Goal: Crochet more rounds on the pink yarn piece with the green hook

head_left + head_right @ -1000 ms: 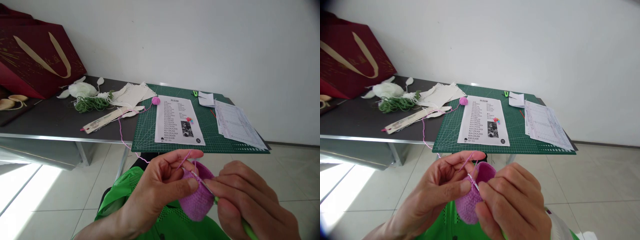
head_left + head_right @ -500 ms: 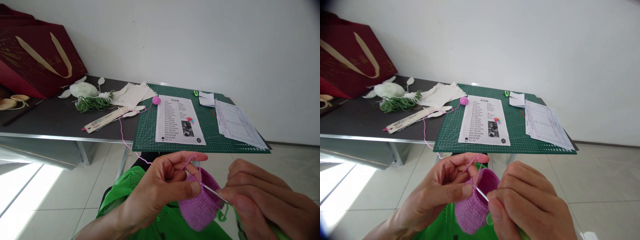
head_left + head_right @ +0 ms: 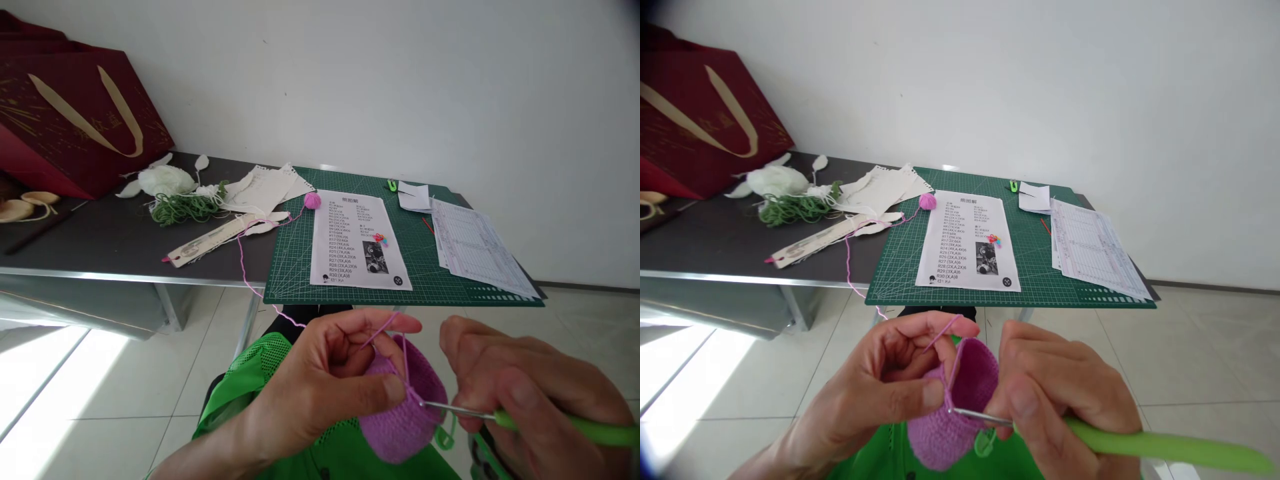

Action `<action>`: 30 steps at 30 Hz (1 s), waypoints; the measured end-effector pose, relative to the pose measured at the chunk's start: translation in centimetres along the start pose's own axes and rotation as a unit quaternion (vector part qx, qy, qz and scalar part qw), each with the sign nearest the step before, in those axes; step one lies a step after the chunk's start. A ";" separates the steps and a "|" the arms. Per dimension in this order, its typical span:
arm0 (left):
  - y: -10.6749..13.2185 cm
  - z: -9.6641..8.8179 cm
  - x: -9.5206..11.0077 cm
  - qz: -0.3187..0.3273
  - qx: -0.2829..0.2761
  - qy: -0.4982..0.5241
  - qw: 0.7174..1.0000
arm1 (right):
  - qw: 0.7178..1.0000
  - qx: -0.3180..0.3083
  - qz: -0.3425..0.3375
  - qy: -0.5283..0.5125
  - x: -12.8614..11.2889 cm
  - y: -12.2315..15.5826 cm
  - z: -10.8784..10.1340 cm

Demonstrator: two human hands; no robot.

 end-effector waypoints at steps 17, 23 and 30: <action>-0.1 0.6 0.8 0.031 0.009 -0.126 0.991 | 0.971 0.064 -0.064 0.223 -2.4 0.2 -0.1; -0.1 0.9 0.9 0.028 0.001 -0.122 0.992 | 0.958 0.042 -0.069 0.276 -2.7 -0.1 0.1; -0.4 1.4 0.6 0.019 -0.001 -0.101 0.995 | 0.926 0.005 -0.092 0.367 -2.9 -0.3 0.4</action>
Point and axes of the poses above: each hand's wrist, its own y-axis away from the middle knuckle, its own z-axis out of the palm, x = y × z, the point moved 7 cm from there along -y, towards the middle knuckle, and after that the axes turned 13 degrees about -x, right-handed, at the moved point
